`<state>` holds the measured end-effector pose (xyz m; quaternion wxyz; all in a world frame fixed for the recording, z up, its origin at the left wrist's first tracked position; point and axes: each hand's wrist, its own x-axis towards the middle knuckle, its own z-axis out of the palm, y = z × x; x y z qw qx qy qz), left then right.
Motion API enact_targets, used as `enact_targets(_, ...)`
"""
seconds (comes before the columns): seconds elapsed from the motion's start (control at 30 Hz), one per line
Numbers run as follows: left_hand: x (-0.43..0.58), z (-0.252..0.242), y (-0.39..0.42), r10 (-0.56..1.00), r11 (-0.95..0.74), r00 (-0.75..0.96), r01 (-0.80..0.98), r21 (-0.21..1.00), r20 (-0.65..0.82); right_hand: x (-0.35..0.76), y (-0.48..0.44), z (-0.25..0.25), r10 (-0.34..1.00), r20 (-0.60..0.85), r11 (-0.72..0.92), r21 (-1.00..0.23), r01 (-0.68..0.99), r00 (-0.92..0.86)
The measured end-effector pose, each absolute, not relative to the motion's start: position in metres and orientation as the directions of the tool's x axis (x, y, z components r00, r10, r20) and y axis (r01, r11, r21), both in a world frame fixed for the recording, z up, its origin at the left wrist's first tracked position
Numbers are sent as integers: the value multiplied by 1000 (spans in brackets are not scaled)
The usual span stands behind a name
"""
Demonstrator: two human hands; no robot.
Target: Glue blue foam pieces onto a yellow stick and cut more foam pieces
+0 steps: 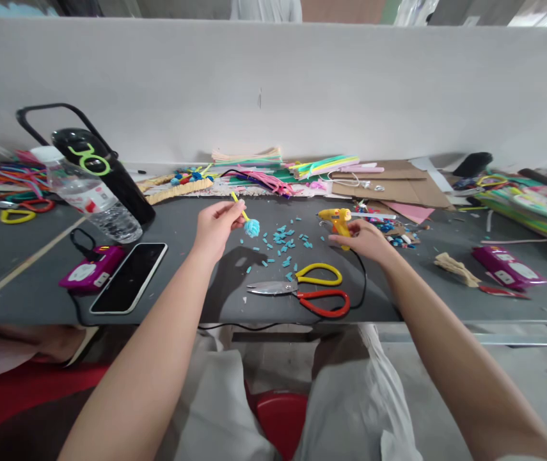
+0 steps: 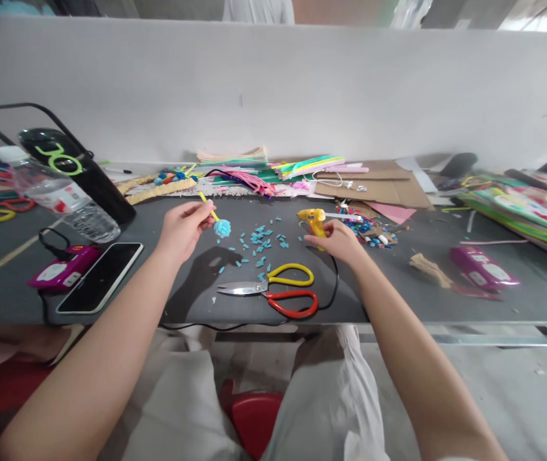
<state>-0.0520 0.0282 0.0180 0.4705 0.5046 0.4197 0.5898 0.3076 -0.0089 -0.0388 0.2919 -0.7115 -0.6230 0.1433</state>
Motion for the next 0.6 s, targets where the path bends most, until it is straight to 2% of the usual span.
enact_targets(0.07,-53,17,29,978,-205,-56,-132,970,199,312,-26,-31,964,130,-141,-498,856,234)
enact_targets(0.13,-53,16,29,978,-209,-52,-120,971,204,312,-41,-20,986,54,-113,-461,880,155)
enact_targets(0.17,-53,16,29,977,-211,-44,-109,971,208,309,-46,-14,996,12,-71,-477,876,87)
enact_targets(0.23,-52,15,29,977,-212,-29,-86,973,211,295,-50,-3,986,-72,82,-585,807,-152)
enact_targets(0.33,-52,14,28,977,-212,-23,-75,974,211,259,-36,8,908,-32,275,-707,651,-417)
enact_targets(0.43,-52,13,28,977,-214,-19,-65,975,213,218,-8,9,906,95,362,-680,637,-413)
enact_targets(0.6,-54,11,28,974,-228,-25,-42,973,227,163,23,6,883,34,385,-620,684,-467)
